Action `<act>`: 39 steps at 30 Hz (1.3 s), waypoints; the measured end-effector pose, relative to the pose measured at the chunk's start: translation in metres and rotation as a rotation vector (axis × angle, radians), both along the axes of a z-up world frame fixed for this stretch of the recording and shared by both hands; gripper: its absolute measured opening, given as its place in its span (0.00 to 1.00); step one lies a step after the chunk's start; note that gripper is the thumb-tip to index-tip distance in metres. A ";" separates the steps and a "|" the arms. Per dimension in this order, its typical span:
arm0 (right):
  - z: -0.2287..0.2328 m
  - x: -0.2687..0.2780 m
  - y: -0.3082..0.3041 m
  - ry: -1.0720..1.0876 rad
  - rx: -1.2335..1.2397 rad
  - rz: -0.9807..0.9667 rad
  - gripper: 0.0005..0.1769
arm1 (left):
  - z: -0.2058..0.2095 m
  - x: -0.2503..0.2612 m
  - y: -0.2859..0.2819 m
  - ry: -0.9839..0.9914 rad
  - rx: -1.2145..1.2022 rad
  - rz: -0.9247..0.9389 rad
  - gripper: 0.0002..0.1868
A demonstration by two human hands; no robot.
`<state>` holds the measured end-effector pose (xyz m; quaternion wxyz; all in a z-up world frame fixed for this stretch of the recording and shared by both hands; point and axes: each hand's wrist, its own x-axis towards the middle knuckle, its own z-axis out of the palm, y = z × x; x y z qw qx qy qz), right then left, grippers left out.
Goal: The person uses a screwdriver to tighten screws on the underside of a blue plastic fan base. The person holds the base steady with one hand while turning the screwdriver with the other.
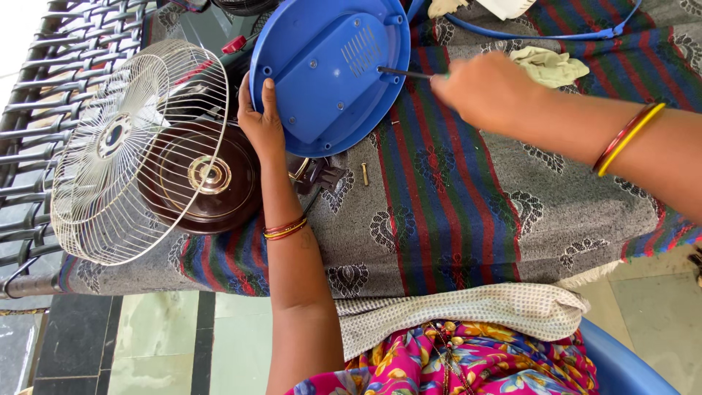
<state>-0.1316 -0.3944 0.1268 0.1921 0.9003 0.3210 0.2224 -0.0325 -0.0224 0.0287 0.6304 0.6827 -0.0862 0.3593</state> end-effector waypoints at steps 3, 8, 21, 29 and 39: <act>0.010 0.016 -0.016 0.425 0.479 -0.117 0.23 | -0.002 -0.001 0.002 -0.013 0.003 0.009 0.29; 0.018 0.011 -0.021 0.325 0.455 -0.106 0.24 | -0.006 0.008 0.004 -0.014 0.024 0.035 0.29; 0.029 -0.011 -0.063 0.342 1.122 0.060 0.14 | -0.009 -0.003 0.048 0.036 0.111 -0.135 0.36; -0.101 0.072 -0.095 0.456 1.989 0.283 0.16 | -0.004 -0.007 0.047 0.052 0.126 -0.100 0.33; -0.092 0.075 -0.045 0.647 2.188 0.275 0.09 | 0.012 -0.023 0.035 -0.125 0.226 0.099 0.19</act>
